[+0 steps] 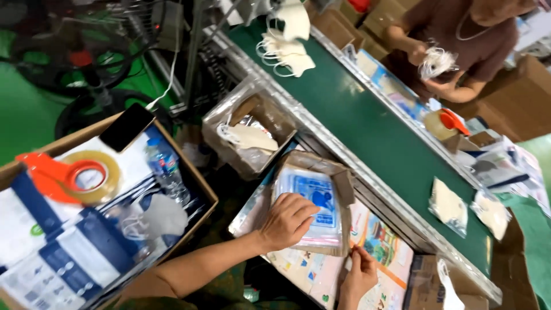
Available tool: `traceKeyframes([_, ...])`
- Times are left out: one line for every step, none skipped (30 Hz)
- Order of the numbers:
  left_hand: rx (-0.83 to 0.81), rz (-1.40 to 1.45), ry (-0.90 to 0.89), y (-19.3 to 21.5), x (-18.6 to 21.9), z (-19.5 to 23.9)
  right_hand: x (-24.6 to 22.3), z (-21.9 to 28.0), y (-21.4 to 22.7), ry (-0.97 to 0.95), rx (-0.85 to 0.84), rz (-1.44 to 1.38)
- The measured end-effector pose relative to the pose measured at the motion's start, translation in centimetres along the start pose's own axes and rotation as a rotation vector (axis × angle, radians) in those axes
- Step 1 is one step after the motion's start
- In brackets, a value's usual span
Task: The recorder is packaging face masks by sorting, counting, and placing them into containers or bags at a conveyor belt workstation.
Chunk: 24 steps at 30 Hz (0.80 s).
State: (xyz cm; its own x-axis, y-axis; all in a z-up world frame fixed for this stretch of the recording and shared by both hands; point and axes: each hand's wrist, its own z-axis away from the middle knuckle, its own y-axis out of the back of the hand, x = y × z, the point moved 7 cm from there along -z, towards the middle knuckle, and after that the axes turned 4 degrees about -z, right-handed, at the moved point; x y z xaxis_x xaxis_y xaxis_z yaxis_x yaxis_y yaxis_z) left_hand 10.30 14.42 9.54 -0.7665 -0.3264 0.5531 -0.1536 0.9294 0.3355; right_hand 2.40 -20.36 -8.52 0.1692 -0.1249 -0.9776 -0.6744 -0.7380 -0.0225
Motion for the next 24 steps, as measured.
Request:
traceKeyframes([0.017,-0.031,-0.043,0.6,0.4,1.0,-0.2,0.5,0.2,0.070,-0.004,0.002])
traceKeyframes([0.016,-0.038,-0.031,0.8,0.2,1.7,-0.1,0.6,0.2,0.060,-0.013,0.004])
traceKeyframes([0.028,-0.065,-0.039,1.1,0.0,2.2,0.0,0.5,0.1,0.062,-0.015,-0.014])
traceKeyframes([0.040,-0.091,-0.047,1.3,-0.1,2.6,0.0,0.4,0.0,0.063,-0.018,-0.033])
traceKeyframes([0.040,-0.098,-0.044,1.4,-0.2,3.0,0.0,0.4,-0.1,0.060,-0.023,-0.036])
traceKeyframes([0.062,-0.119,-0.054,1.8,-0.2,3.4,-0.1,0.5,-0.2,0.051,-0.020,-0.046])
traceKeyframes([0.083,-0.140,-0.060,2.0,-0.1,3.9,-0.1,0.7,-0.1,0.040,-0.016,-0.054])
traceKeyframes([0.081,-0.146,-0.054,2.0,-0.2,4.5,0.1,0.8,0.0,0.033,-0.022,-0.054])
traceKeyframes([0.075,-0.146,-0.059,2.0,-0.2,5.0,0.0,0.8,0.1,0.049,-0.017,-0.042])
traceKeyframes([0.069,-0.147,-0.064,1.9,-0.3,5.4,0.0,0.8,0.1,0.065,-0.012,-0.030])
traceKeyframes([0.070,-0.153,-0.059,1.8,-0.5,5.9,-0.1,0.9,0.1,0.061,-0.018,-0.031])
traceKeyframes([0.046,-0.151,-0.054,1.5,-0.7,6.4,-0.3,1.0,0.3,0.068,-0.001,-0.023])
traceKeyframes([0.022,-0.150,-0.046,1.3,-0.9,6.9,-0.5,1.1,0.5,0.073,0.014,-0.014])
traceKeyframes([0.023,-0.156,-0.037,1.0,-1.2,7.4,-0.4,1.1,0.6,0.068,0.004,-0.013])
traceKeyframes([0.018,-0.163,-0.024,0.6,-1.6,7.9,-0.3,1.1,0.8,0.060,0.023,-0.026])
traceKeyframes([0.013,-0.169,-0.011,0.3,-2.0,8.4,-0.2,1.1,1.1,0.053,0.041,-0.039])
traceKeyframes([0.016,-0.176,-0.006,0.1,-2.1,8.7,0.1,0.9,1.2,0.050,0.032,-0.040])
traceKeyframes([0.006,-0.171,0.007,-0.1,-2.3,8.9,0.3,0.7,1.5,0.070,0.033,-0.080])
traceKeyframes([-0.007,-0.166,0.019,-0.4,-2.5,9.2,0.5,0.6,1.8,0.089,0.035,-0.120])
traceKeyframes([-0.005,-0.172,0.024,-0.4,-2.5,9.1,0.7,0.5,1.8,0.085,0.028,-0.121])
traceKeyframes([0.012,-0.197,0.005,-0.3,-2.3,9.1,0.7,0.4,1.9,0.101,0.017,-0.141])
traceKeyframes([0.028,-0.222,-0.015,-0.2,-2.2,9.1,0.8,0.4,1.9,0.117,0.006,-0.162])
traceKeyframes([0.024,-0.230,-0.002,-0.3,-2.5,9.0,0.8,0.3,1.6,0.104,-0.003,-0.159])
traceKeyframes([0.026,-0.230,-0.014,-0.4,-2.7,9.0,0.8,0.2,1.4,0.103,0.008,-0.075])
